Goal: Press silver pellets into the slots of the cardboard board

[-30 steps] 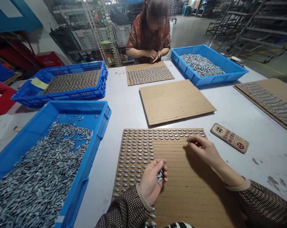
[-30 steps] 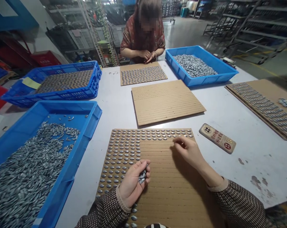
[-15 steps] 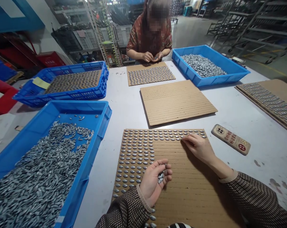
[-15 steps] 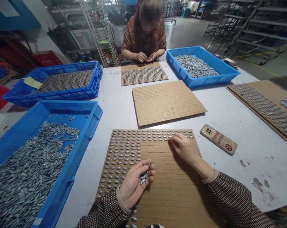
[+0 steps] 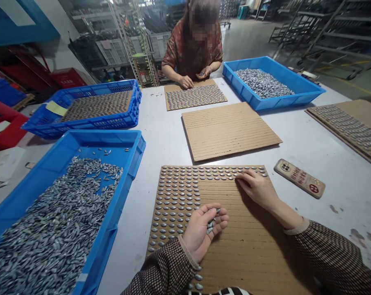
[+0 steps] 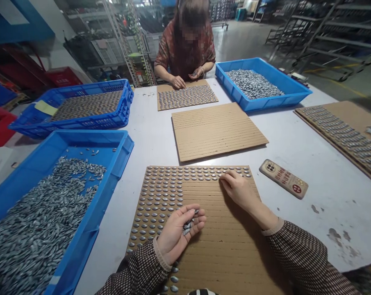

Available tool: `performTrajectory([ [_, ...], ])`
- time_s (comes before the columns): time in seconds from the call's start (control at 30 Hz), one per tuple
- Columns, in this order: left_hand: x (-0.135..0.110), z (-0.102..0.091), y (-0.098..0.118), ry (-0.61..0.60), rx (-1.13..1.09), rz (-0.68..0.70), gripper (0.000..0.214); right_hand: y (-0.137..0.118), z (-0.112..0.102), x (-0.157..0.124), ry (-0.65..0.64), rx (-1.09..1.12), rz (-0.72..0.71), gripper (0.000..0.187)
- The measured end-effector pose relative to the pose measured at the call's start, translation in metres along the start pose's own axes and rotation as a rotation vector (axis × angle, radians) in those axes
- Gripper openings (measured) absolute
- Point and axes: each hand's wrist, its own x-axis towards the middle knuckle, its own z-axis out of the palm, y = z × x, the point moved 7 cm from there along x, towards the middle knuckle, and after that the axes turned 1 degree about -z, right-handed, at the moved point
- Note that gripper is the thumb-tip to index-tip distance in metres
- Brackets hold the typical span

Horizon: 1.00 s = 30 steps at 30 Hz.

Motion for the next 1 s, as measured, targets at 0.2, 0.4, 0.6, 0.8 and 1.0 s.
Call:
performTrajectory([
  [0.2, 0.002, 0.004, 0.000, 0.010, -0.014, 0.030, 0.018, -0.053, -0.013, -0.023, -0.056, 0.295, 0.002, 0.018],
  [0.4, 0.002, 0.012, -0.004, -0.047, 0.052, 0.083, 0.016, -0.105, -0.016, -0.031, -0.151, 0.425, -0.195, 0.025],
  [0.6, 0.004, 0.016, -0.012, -0.079, 0.109, 0.067, 0.017, -0.107, -0.017, -0.034, -0.193, 0.409, -0.216, 0.021],
  [0.8, 0.012, 0.011, -0.010, -0.012, 0.122, 0.059, 0.026, -0.025, -0.024, -0.027, -0.058, 0.445, 0.160, 0.018],
  [1.0, 0.016, 0.010, -0.013, -0.014, 0.088, 0.013, 0.031, 0.040, -0.011, -0.019, 0.097, 0.296, 0.265, 0.021],
])
